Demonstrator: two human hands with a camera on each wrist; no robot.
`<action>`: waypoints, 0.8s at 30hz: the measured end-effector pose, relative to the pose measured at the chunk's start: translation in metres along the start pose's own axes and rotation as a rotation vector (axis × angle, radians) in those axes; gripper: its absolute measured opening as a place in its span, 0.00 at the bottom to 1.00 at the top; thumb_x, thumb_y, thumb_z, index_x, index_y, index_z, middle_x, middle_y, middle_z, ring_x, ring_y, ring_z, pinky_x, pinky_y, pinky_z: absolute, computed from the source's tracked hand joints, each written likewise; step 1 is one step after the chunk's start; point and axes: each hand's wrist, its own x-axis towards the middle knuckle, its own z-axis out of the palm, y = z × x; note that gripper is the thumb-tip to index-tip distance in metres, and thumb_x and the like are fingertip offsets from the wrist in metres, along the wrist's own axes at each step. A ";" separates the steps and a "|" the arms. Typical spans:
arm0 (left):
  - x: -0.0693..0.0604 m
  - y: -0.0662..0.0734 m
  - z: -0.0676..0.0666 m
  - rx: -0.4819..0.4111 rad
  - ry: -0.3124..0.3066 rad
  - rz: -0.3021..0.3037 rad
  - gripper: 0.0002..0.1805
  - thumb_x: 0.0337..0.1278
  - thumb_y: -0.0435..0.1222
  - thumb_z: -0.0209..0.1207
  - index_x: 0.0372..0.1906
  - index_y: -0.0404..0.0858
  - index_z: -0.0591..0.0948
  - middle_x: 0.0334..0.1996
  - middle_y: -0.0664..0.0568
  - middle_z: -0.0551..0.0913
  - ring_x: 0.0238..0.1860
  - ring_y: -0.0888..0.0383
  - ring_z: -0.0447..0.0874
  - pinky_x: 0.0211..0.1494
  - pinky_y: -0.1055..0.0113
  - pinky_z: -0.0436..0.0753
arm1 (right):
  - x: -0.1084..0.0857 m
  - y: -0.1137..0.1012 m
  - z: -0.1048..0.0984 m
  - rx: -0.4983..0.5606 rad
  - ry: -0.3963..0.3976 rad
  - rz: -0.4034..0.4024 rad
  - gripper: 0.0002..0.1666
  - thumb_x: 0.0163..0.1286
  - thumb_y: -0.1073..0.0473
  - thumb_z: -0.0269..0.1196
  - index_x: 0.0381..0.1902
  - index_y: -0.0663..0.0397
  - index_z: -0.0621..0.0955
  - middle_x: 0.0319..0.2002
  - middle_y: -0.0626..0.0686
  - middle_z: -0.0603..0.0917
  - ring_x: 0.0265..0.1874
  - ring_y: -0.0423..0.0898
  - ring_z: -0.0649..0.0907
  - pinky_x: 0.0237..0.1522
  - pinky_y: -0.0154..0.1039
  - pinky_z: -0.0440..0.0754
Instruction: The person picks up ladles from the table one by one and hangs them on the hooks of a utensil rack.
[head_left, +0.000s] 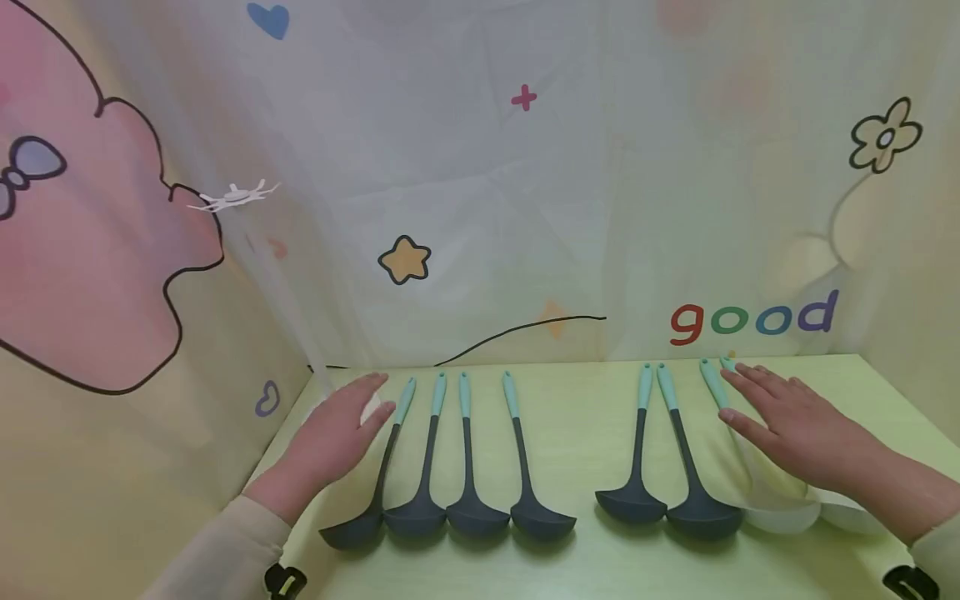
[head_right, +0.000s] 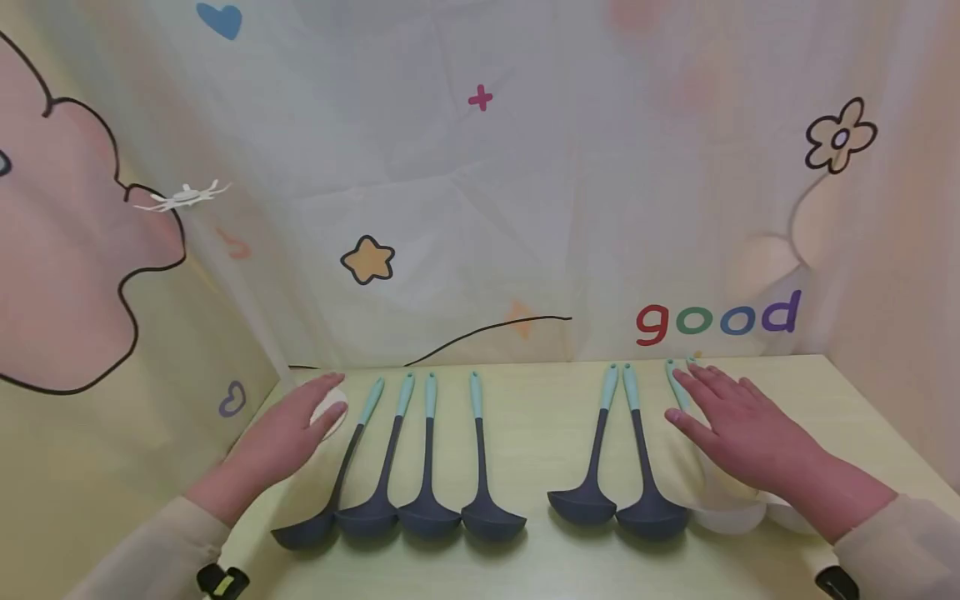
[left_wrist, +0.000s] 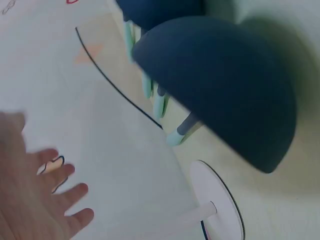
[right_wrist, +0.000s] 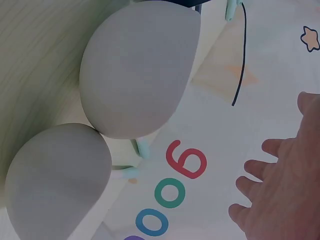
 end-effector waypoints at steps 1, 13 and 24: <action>0.003 -0.002 -0.005 -0.059 0.017 -0.050 0.35 0.75 0.58 0.40 0.75 0.40 0.63 0.73 0.41 0.64 0.73 0.39 0.59 0.71 0.39 0.59 | -0.001 0.000 0.000 0.001 -0.002 0.003 0.41 0.79 0.40 0.48 0.76 0.61 0.57 0.74 0.69 0.56 0.72 0.69 0.55 0.73 0.62 0.36; 0.040 -0.049 -0.053 -0.640 0.420 -0.530 0.39 0.71 0.61 0.43 0.73 0.38 0.61 0.69 0.44 0.66 0.66 0.45 0.66 0.67 0.47 0.66 | -0.008 -0.003 0.001 -0.003 -0.021 0.035 0.43 0.77 0.37 0.50 0.76 0.60 0.59 0.74 0.68 0.57 0.72 0.69 0.56 0.72 0.65 0.43; 0.066 -0.079 -0.049 -0.690 0.409 -0.559 0.40 0.69 0.56 0.51 0.77 0.43 0.55 0.74 0.49 0.61 0.70 0.49 0.64 0.68 0.52 0.69 | -0.013 -0.004 0.002 -0.004 -0.031 0.056 0.44 0.75 0.36 0.51 0.76 0.60 0.60 0.73 0.68 0.58 0.71 0.69 0.57 0.70 0.67 0.47</action>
